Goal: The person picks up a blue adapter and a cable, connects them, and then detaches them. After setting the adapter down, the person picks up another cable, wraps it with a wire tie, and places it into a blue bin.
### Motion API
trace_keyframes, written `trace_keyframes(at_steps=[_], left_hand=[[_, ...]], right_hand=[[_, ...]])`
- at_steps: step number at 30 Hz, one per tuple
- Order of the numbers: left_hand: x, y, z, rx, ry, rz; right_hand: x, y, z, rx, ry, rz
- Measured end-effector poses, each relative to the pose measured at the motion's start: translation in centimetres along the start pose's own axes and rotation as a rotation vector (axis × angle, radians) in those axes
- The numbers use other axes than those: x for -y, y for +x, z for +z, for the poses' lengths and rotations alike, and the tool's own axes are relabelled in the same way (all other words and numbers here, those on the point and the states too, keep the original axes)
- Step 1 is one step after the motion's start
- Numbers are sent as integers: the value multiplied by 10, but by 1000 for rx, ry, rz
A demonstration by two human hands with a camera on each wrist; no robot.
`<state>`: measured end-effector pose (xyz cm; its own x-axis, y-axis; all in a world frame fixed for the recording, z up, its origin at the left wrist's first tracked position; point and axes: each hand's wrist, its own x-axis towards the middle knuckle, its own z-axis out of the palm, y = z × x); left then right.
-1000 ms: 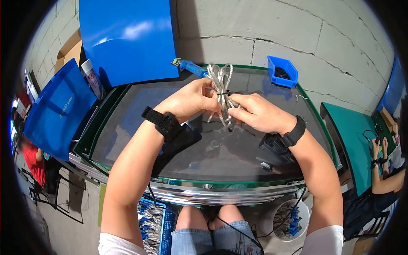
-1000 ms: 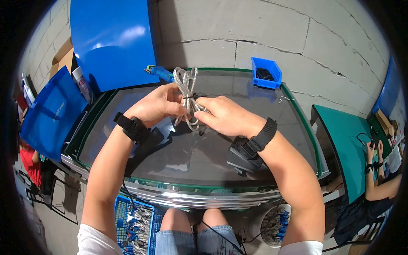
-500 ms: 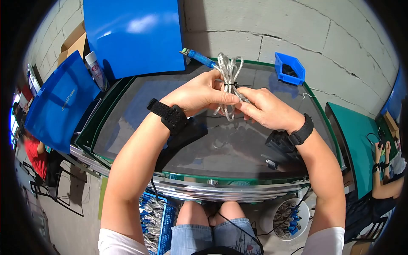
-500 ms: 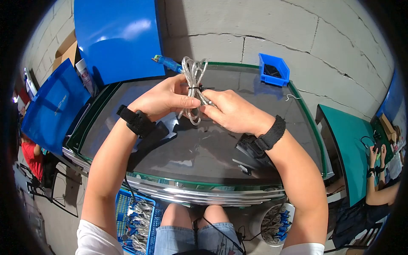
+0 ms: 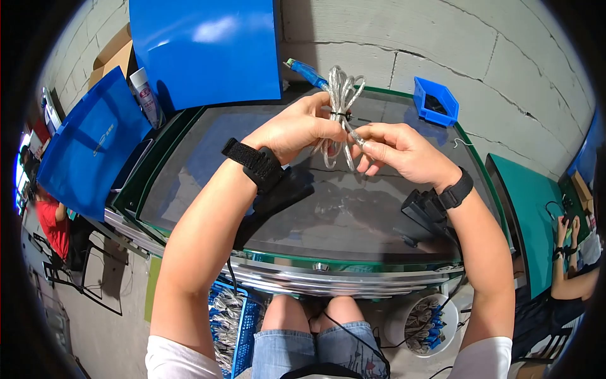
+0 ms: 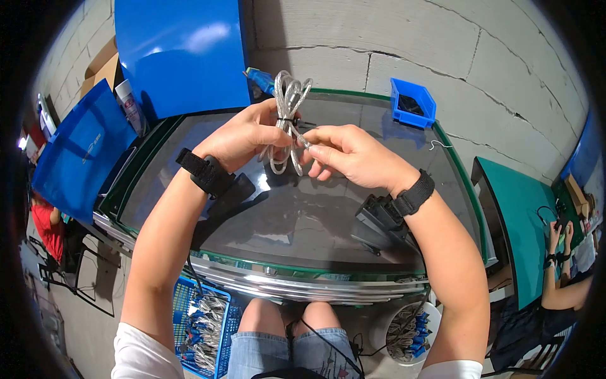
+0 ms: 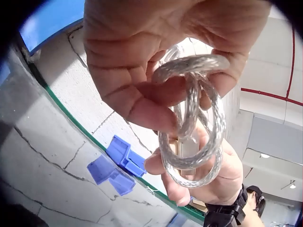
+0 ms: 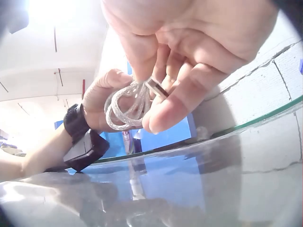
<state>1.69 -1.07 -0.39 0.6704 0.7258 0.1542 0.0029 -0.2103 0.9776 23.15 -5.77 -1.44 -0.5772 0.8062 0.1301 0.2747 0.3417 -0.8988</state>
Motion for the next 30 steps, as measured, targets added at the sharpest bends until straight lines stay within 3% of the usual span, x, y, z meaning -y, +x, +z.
trace_keyframes(at_steps=[5,7,10,17,30], left_hand=[[7,4,-1,-19,7,56],[8,6,-4,-60,5,74],[12,9,-8,-115,-26,96],[6,5,-2,-200,-122,146],[2,4,-4,-130,-154,129]], right_hand=[[-2,0,3,-58,53,-23],[-5,1,4,-133,-64,-106],[-2,1,3,-236,-25,-82],[3,-1,3,-218,-142,-78],[-1,-3,-5,-215,-21,-72]])
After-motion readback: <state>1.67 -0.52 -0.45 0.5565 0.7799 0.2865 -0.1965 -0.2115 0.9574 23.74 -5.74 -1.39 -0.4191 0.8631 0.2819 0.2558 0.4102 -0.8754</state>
